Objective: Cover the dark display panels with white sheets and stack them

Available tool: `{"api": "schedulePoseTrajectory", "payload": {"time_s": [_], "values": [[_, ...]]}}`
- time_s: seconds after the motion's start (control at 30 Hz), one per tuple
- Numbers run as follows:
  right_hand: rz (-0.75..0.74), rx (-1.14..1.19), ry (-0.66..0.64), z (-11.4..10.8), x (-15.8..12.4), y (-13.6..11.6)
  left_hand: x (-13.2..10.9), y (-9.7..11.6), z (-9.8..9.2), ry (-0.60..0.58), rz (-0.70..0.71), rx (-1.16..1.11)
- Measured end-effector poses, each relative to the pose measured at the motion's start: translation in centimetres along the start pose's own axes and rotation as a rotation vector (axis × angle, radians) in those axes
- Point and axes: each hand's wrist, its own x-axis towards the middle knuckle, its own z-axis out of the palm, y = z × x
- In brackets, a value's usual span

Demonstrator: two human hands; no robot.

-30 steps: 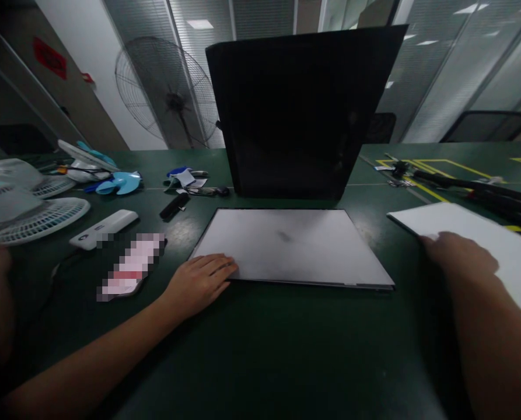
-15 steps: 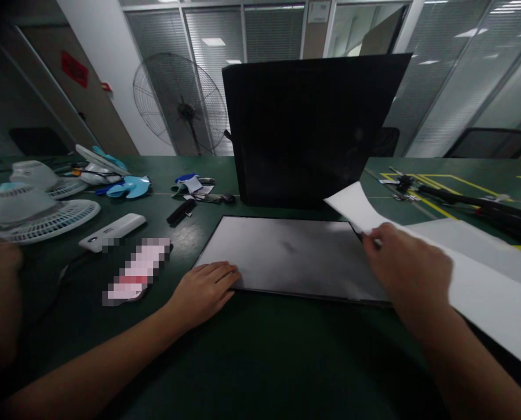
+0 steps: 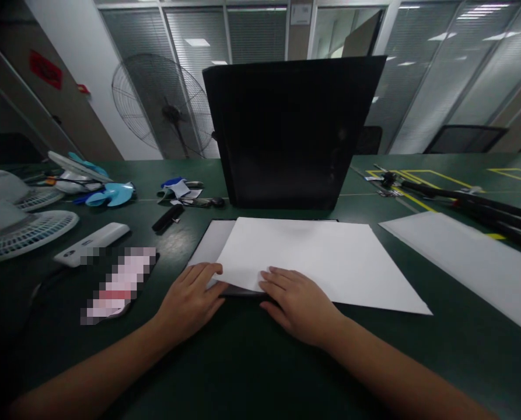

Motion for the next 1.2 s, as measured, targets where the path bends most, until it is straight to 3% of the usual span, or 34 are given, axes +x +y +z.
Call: {"api": "schedulePoseTrajectory", "payload": {"time_s": [0.23,0.37,0.43,0.53,0.63,0.73,0.87,1.2], "values": [[-0.125,0.129,-0.074,-0.3,-0.2,-0.4,0.1,0.0,-0.1,0.061,0.01,-0.013],[-0.158,0.138,-0.014,-0.9,-0.1,0.3,0.1,-0.2,0.2,0.004,0.074,-0.036],[-0.008,0.05,0.09,-1.4,-0.3,1.9,-0.1,-0.4,0.3,-0.057,0.06,-0.06],[0.437,-0.183,0.207,-2.2,-1.3,6.3,-0.3,-0.5,0.3,-0.126,0.013,-0.078],[0.874,-0.303,0.148,-3.2,-3.5,11.9,-0.4,-0.3,0.1,-0.164,-0.019,-0.063],[1.072,-0.238,0.033,-3.8,-5.5,16.1,-0.4,-0.1,-0.1,-0.182,-0.05,-0.055],[1.04,-0.177,0.038,-3.6,-6.1,17.8,-0.2,-0.1,-0.4,-0.212,-0.114,-0.058],[0.894,-0.147,0.089,-2.3,-4.8,16.9,-0.1,0.0,-0.3,-0.291,-0.181,-0.088]]}}
